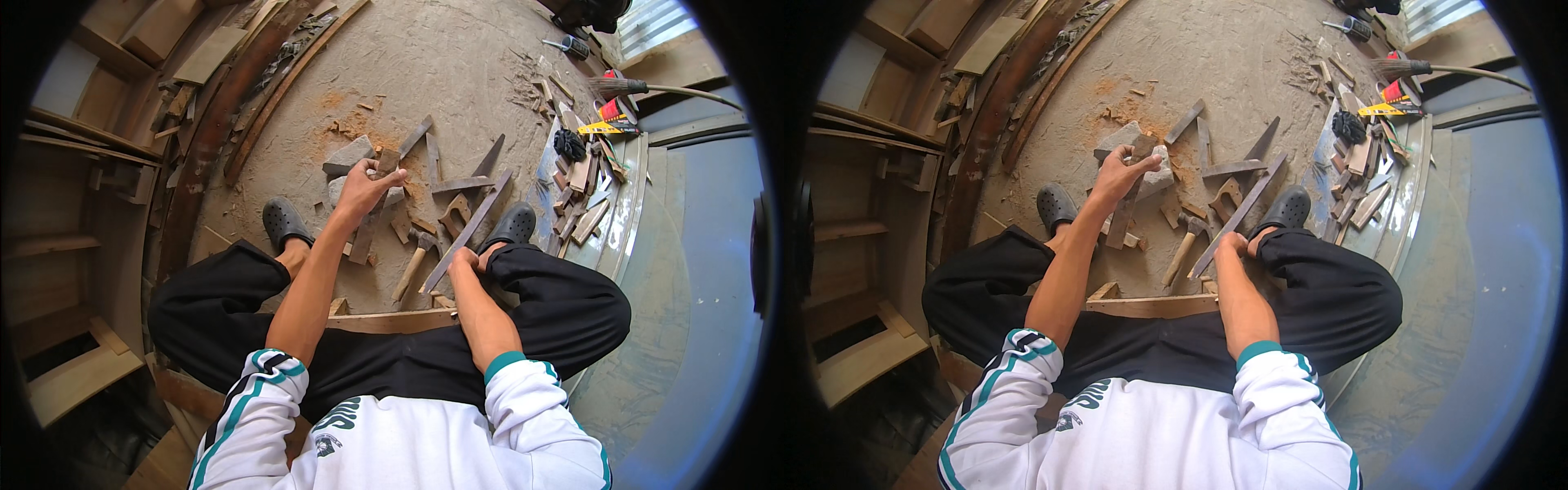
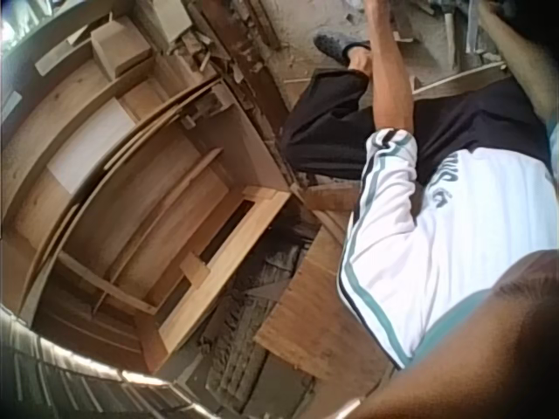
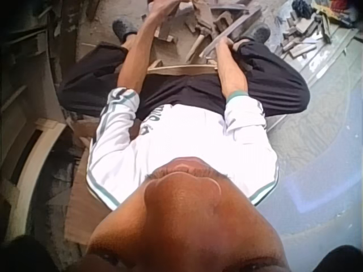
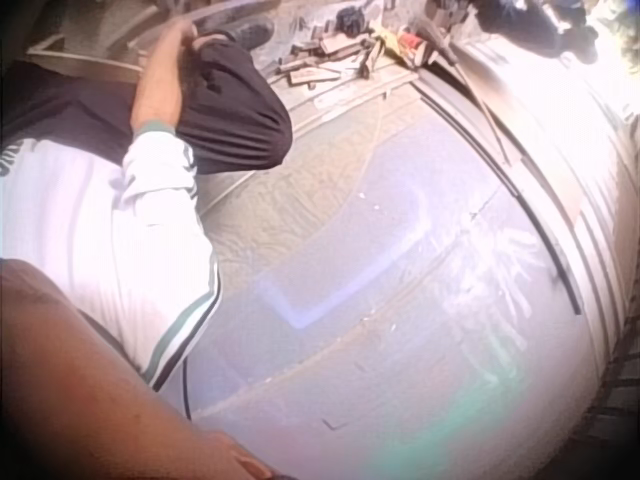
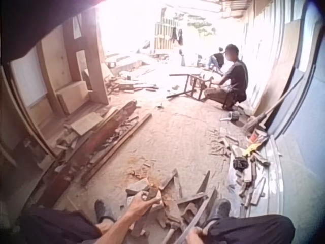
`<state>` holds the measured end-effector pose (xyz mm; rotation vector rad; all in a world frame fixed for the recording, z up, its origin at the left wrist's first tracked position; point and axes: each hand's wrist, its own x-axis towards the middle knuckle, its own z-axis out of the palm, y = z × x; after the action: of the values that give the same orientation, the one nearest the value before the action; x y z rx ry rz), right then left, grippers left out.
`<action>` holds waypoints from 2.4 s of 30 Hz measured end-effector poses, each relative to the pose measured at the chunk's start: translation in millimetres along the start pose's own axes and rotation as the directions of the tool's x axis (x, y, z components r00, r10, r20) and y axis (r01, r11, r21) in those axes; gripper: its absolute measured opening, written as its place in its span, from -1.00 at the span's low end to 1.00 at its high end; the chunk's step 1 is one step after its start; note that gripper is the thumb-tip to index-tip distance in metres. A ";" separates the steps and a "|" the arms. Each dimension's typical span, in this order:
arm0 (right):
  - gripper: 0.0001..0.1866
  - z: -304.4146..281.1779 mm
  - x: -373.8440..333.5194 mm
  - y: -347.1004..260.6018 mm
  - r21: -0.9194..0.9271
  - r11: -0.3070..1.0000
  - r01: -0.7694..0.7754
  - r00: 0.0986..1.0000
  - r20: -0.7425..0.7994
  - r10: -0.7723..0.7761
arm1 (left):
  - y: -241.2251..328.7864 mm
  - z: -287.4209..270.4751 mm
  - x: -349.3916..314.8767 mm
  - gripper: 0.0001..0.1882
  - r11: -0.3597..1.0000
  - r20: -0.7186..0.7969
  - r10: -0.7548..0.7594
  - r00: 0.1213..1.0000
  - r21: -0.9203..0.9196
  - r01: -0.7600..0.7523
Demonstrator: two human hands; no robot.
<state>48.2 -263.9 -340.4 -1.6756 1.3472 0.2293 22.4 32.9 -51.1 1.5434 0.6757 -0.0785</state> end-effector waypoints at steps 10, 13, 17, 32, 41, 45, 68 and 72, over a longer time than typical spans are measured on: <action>-0.75 -0.6 18.5 1.8 0.061 0.994 -0.095 0.995 0.019 0.094 | 5.9 2.8 -5.5 0.01 0.999 0.003 -0.009 1.000 0.035 0.009; -0.78 4.3 -3.1 -0.8 0.047 0.995 -0.093 0.994 0.057 0.090 | -6.6 -4.9 0.0 -0.08 0.998 -0.004 -0.024 1.000 0.049 0.024; -0.85 -6.0 8.8 2.4 0.039 0.999 0.022 0.976 0.216 -0.030 | -7.5 2.0 4.4 -0.18 0.999 0.060 -0.033 0.998 -0.007 0.034; -0.79 -25.5 -61.8 -1.7 -0.184 0.890 0.417 0.839 0.455 -0.299 | -102.0 3.2 48.5 -0.38 0.703 0.197 0.075 0.978 0.685 -0.192; -0.68 -20.1 -11.5 43.0 -0.331 0.830 0.448 0.861 0.412 -0.300 | -99.3 20.8 113.6 -0.21 0.370 0.416 0.042 0.908 0.838 -0.401; -0.64 -26.8 -17.3 38.3 -0.350 0.822 0.449 0.865 0.402 -0.302 | -88.6 27.0 133.5 -0.26 0.523 0.437 -0.061 0.897 0.780 -0.344; -0.57 7.2 -24.5 8.3 -0.459 0.814 0.356 0.909 0.373 -0.187 | -9.2 61.4 4.0 -0.56 0.884 0.445 -0.117 0.888 -0.360 0.297; -0.65 -0.4 -43.1 4.7 -0.440 0.820 0.367 0.916 0.323 -0.238 | 7.2 45.9 -15.7 -0.46 0.744 0.519 -0.050 0.853 -0.551 0.378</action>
<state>27.7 -235.3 -314.9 -2.1747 0.8435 0.6205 28.9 -14.9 -42.9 0.7197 0.4158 -0.3634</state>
